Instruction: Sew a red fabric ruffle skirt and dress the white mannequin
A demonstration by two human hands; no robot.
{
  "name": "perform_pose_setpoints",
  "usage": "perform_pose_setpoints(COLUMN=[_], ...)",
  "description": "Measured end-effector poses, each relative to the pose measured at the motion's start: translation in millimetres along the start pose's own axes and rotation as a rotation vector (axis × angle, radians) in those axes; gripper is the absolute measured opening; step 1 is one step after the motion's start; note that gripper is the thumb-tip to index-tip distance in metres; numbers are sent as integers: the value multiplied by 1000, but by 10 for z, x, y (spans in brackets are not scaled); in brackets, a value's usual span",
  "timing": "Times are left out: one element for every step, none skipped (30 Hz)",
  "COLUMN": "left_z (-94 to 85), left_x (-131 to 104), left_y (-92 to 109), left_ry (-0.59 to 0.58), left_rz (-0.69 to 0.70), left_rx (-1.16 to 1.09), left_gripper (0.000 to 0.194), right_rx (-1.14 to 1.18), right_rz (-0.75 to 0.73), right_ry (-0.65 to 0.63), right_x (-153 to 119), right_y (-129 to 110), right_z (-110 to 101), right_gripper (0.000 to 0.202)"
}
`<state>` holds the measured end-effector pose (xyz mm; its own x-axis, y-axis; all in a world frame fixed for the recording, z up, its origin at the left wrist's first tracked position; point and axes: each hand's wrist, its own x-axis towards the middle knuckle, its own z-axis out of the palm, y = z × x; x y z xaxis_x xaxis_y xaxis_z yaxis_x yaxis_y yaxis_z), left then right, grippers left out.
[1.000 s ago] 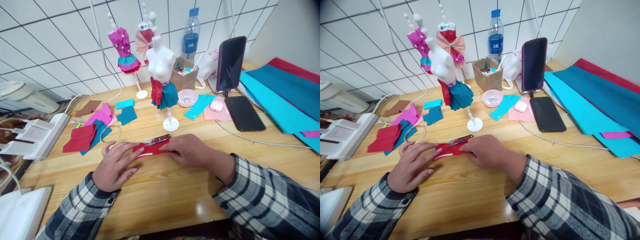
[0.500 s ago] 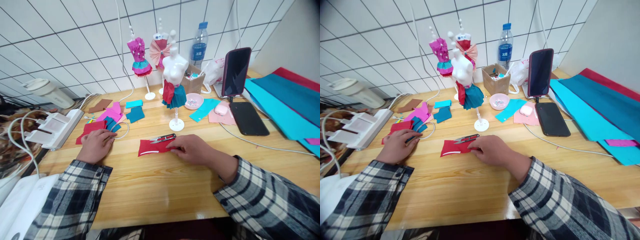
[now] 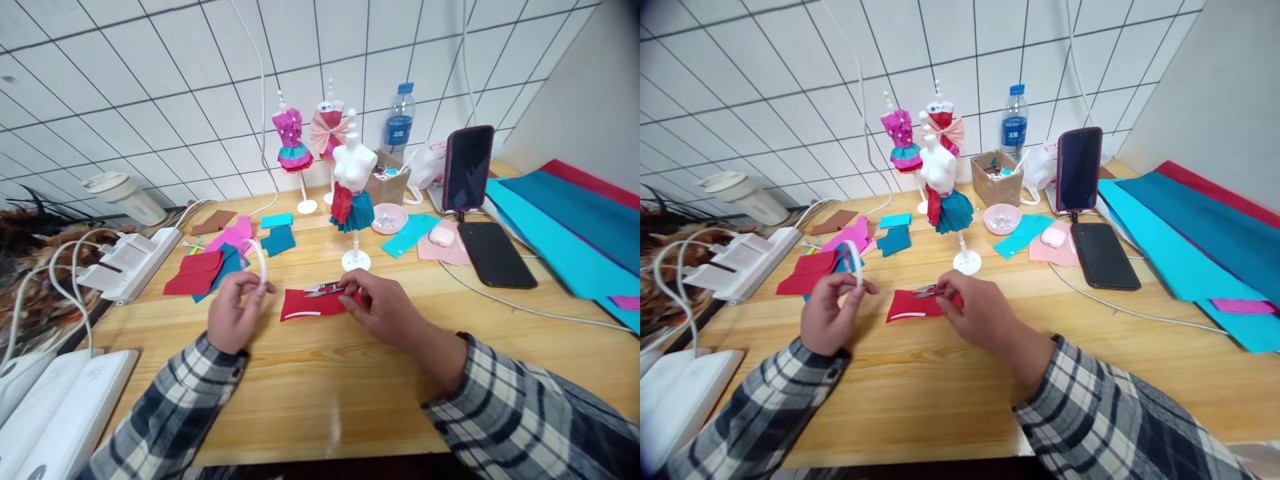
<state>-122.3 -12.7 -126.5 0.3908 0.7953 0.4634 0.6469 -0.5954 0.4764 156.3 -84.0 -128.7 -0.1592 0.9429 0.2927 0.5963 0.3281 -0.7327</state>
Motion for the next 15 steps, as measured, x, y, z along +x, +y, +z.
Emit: perform_pose_setpoints(left_z=[93,183,264,333,385,422,444,452,450,441,426,410,394,380,367], left_x=[-55,-106,-149,-183,-205,-216,-217,-212,-202,-191,-180,-170,-162,-157,-153], left_y=[170,336,489,621,726,802,851,876,884,879,868,855,842,832,826], left_ry=[4,-30,-61,-94,-101,-115,-134,-158,-187,-215,-239,-258,-270,-285,-302], left_rz=[-42,-60,-59,-62,-65,-72,-74,-70,-62,-51,-40,-32,-27,-15,10], left_rx=[-151,-264,-356,-416,-449,-480,-511,-542,-573,-598,-613,-615,-609,-602,-600], left_gripper=[14,14,14,14,14,15,15,15,16,17,19,20,22,24,26], right_rx=[65,128,177,207,215,206,188,167,147,130,120,116,114,114,114], right_rz=[7,-8,-41,-85,-125,-157,-176,-182,-181,-178,-176,-177,-180,-183,-185], right_ry=[25,40,50,66,90,118,147,168,180,184,179,168,157,146,136], right_x=[-14,-30,-44,-57,-66,-73,-77,-78,-77,-75,-71,-66,-61,-55,-50], right_y=[-51,-98,-140,-173,-195,-207,-209,-203,-191,-176,-162,-149,-139,-132,-129], right_z=[15,31,45,58,67,73,74,70,62,52,39,25,11,-1,-9], right_gripper=[23,28,34,40,45,47,48,47,45,44,42,41,40,39,38])
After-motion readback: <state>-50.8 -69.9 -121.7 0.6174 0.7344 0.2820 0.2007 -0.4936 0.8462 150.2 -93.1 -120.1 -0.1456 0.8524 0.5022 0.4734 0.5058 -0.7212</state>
